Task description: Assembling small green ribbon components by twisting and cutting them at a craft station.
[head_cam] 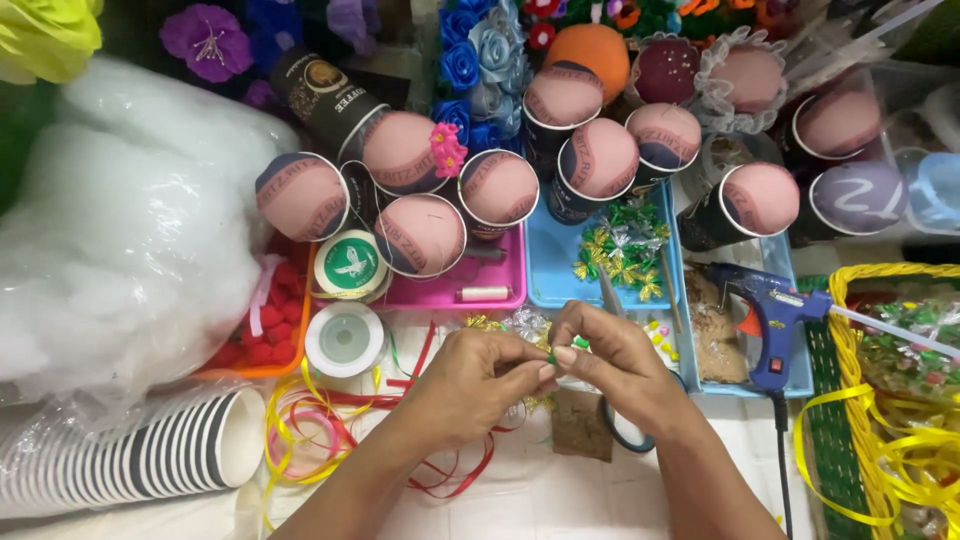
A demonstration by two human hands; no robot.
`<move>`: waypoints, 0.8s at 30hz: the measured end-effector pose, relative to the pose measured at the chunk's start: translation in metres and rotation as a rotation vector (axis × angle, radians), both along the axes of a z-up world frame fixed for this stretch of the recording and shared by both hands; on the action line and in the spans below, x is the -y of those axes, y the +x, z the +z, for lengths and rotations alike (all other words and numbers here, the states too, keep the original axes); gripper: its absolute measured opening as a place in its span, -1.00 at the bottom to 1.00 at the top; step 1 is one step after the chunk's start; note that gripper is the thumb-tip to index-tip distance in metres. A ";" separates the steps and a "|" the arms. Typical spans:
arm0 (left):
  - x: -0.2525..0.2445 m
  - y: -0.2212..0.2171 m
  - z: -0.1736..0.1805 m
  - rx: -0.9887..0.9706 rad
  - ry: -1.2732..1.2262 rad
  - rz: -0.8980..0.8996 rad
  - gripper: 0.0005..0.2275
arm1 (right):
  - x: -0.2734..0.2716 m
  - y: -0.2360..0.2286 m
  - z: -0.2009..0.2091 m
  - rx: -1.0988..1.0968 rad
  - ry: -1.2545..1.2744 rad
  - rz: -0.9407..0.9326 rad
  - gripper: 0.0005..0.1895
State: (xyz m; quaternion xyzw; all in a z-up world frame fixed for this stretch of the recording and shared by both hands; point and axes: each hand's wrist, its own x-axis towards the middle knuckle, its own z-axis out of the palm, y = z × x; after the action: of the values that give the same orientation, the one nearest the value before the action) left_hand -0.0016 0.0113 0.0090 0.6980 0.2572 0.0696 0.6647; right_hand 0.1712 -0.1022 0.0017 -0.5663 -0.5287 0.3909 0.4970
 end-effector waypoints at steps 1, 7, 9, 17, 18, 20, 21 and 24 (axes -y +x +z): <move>0.000 0.000 0.001 -0.007 -0.009 -0.009 -0.78 | 0.001 0.003 -0.002 -0.071 -0.028 0.018 -0.83; -0.001 0.002 0.003 -0.137 -0.050 0.082 -0.82 | 0.002 0.011 -0.010 -0.066 -0.070 -0.065 -0.65; -0.001 0.002 0.005 -0.155 -0.017 0.092 -0.82 | 0.002 0.008 -0.003 -0.026 -0.070 -0.066 -0.56; 0.009 0.004 0.003 -0.147 0.181 0.012 -0.81 | 0.008 0.001 0.014 0.545 -0.185 0.052 -0.64; 0.009 0.003 0.007 -0.144 0.184 0.012 -0.81 | 0.009 0.002 0.016 0.548 -0.182 0.050 -0.64; 0.010 0.001 0.014 -0.210 0.238 -0.080 -0.80 | 0.012 0.004 0.020 0.508 -0.193 0.137 -0.62; 0.012 0.000 0.015 -0.211 0.239 -0.078 -0.80 | 0.013 0.004 0.019 0.508 -0.191 0.139 -0.62; 0.012 -0.002 0.015 -0.233 0.304 -0.082 -0.78 | 0.013 0.004 0.018 0.457 -0.176 0.104 -0.66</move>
State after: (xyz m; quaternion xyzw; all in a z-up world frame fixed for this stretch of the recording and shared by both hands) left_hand -0.0039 -0.0011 0.0239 0.8034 0.2903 -0.0007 0.5198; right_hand 0.1753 -0.1148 0.0195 -0.6530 -0.6197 0.3225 0.2924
